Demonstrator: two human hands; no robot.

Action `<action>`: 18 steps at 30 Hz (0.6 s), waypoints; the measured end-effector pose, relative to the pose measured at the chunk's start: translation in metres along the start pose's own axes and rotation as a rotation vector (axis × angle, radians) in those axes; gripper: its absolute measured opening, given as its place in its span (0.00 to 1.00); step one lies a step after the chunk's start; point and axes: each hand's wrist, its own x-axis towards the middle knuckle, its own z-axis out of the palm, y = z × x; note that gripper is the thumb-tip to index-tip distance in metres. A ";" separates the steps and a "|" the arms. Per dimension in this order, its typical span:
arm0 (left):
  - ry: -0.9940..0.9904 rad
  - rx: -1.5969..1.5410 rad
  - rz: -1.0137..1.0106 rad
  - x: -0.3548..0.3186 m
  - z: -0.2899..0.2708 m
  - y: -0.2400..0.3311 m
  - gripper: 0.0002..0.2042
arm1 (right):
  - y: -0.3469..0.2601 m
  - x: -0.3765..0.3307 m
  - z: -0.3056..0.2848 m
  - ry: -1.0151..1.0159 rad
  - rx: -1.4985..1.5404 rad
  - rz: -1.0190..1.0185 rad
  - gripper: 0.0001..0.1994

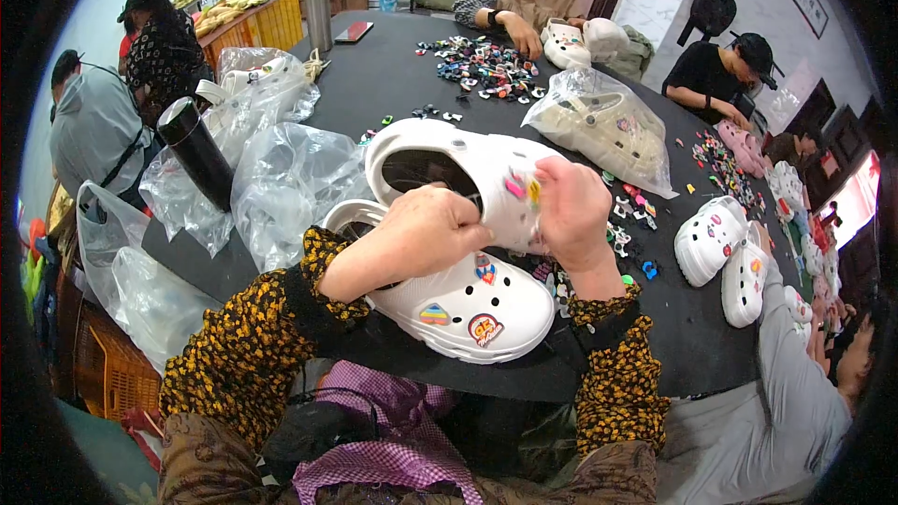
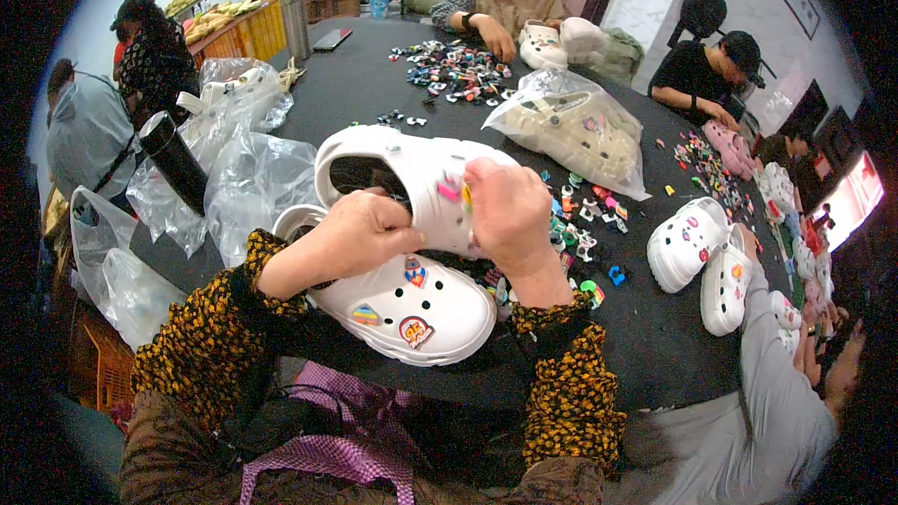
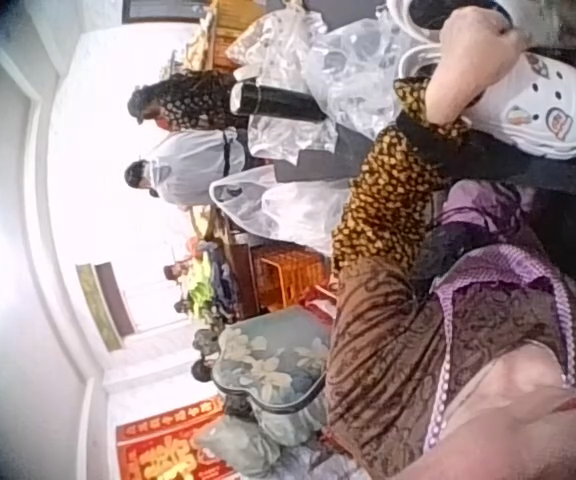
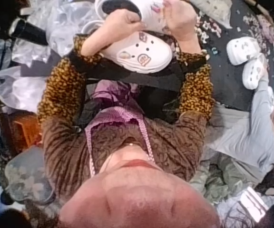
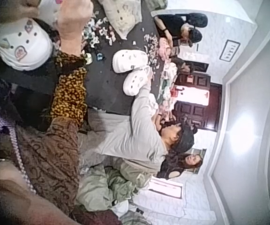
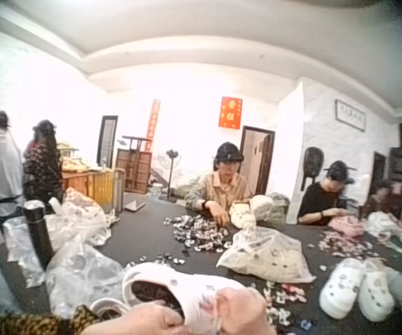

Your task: Decorating white clogs with various cartoon charms by pressing them into the shoe holes and then bagging the shoes.

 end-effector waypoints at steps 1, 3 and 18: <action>0.025 -0.077 -0.061 0.002 -0.001 0.001 0.14 | -0.002 -0.005 0.001 0.053 0.102 0.100 0.05; 0.042 -0.173 -0.098 0.005 -0.004 0.001 0.14 | -0.005 -0.005 0.003 0.118 0.209 0.194 0.04; -0.044 -0.031 -0.031 0.000 -0.003 0.001 0.14 | -0.003 0.003 0.008 -0.123 0.096 0.014 0.11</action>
